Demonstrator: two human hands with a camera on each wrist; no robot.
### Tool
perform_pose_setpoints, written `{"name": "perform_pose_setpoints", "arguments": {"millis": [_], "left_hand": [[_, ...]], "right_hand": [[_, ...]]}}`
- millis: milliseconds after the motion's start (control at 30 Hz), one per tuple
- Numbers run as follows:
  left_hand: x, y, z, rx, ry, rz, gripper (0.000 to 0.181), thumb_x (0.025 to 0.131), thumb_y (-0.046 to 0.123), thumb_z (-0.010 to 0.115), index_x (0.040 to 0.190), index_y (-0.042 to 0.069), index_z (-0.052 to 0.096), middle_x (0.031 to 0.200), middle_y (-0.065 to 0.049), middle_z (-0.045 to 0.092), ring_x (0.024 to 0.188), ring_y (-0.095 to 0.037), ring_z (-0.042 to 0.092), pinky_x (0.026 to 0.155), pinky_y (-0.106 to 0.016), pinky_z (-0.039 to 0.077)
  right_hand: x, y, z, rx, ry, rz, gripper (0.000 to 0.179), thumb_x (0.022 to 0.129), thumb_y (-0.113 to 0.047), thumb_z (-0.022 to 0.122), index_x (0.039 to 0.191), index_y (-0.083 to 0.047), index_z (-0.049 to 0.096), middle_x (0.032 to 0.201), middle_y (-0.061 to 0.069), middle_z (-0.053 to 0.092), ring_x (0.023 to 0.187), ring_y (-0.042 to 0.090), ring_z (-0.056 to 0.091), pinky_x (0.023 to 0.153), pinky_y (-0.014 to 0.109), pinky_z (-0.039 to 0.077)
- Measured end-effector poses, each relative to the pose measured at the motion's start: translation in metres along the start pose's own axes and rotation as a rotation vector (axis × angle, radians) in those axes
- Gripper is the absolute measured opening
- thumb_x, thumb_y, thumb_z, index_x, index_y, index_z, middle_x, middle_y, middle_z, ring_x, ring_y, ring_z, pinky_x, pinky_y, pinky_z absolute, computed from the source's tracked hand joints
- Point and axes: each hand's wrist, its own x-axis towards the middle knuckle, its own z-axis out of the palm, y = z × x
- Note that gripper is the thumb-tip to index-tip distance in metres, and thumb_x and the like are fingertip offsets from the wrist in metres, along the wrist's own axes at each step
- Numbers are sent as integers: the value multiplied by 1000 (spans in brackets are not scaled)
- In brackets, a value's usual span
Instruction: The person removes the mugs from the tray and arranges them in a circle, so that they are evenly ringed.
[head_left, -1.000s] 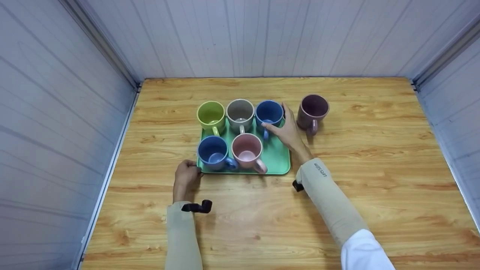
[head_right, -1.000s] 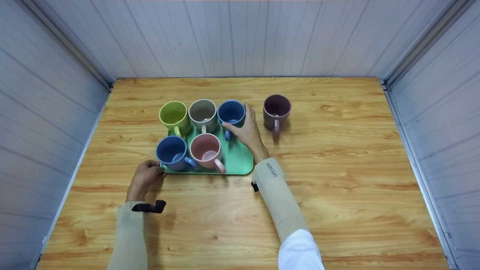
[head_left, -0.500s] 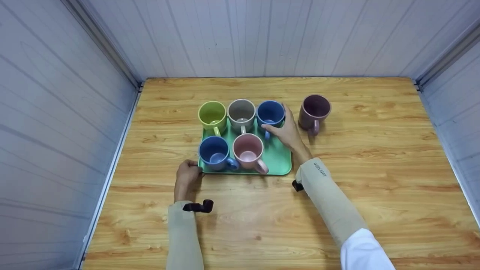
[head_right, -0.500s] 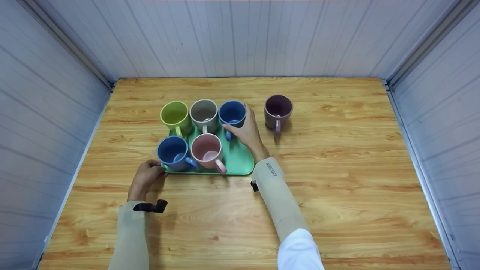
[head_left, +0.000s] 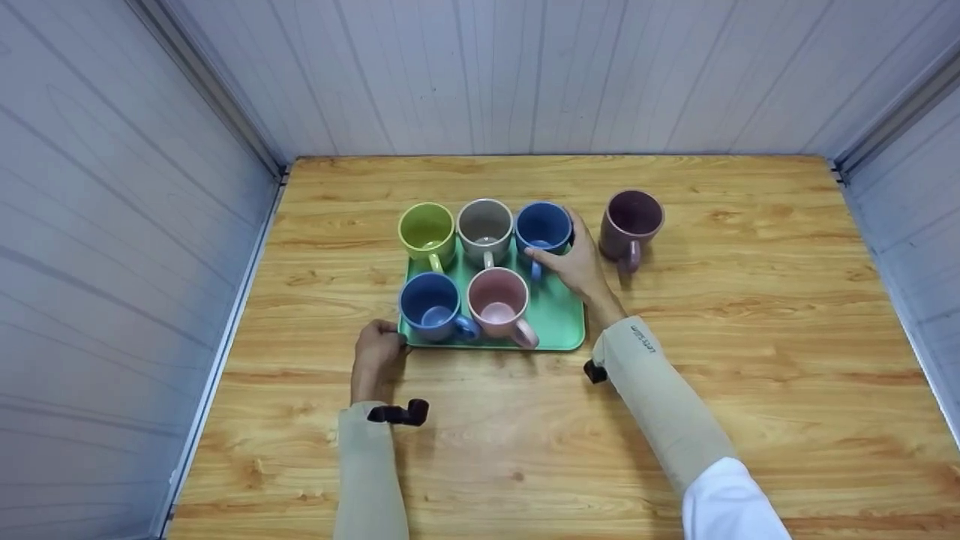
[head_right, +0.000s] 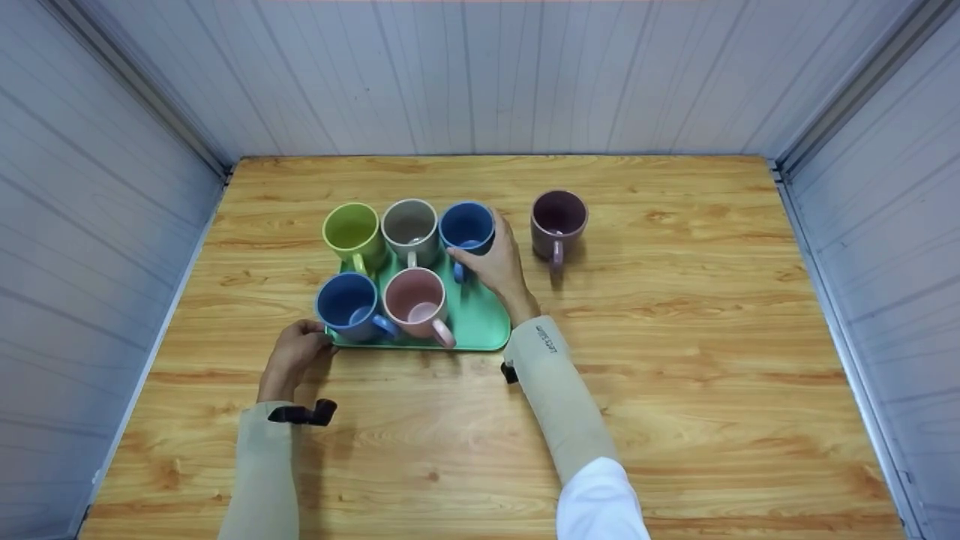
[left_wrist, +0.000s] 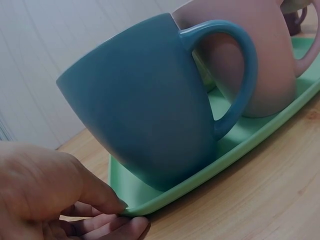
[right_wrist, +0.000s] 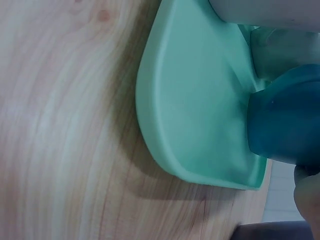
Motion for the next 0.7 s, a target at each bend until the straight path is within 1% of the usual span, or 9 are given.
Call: {"name": "perform_pose_setpoints", "arguments": {"millis": [167, 233, 333, 533, 700], "left_hand": [[1, 0, 0, 0, -1, 3, 25, 89, 3, 49, 114, -1, 51, 108, -14, 55, 93, -22, 55, 78, -29, 47], [1, -1, 0, 4, 2, 7, 24, 89, 2, 48, 113, -1, 52, 108, -14, 55, 93, -23, 55, 78, -30, 47], [1, -1, 1, 14, 12, 10, 24, 89, 2, 48, 112, -1, 52, 106, -14, 56, 93, -23, 55, 79, -31, 46], [1, -1, 1, 17, 14, -3, 24, 89, 2, 49, 113, -1, 52, 107, -14, 56, 94, -23, 55, 79, -30, 46], [2, -1, 1, 9, 1, -22, 25, 90, 3, 47, 115, 0, 51, 110, -14, 54, 98, -24, 53, 81, -32, 46]], "right_hand": [[-1, -1, 0, 10, 18, -15, 97, 67, -36, 86, 146, -11, 36, 143, 9, 47, 131, 19, 43, 111, 34, 31], [-2, -3, -1, 20, 26, -23, 97, 66, -37, 86, 145, -8, 37, 141, 10, 48, 130, 20, 44, 110, 34, 33], [-2, -7, -4, 22, 34, -34, 97, 66, -40, 86, 143, -7, 39, 139, 10, 49, 128, 20, 46, 109, 33, 34], [2, -19, -13, -9, 32, -92, 93, 66, -40, 86, 141, -8, 42, 137, 8, 52, 126, 18, 48, 108, 31, 37], [7, -32, -23, 29, 28, -148, 90, 66, -34, 87, 140, -9, 44, 135, 9, 54, 124, 19, 50, 108, 34, 38]]}}
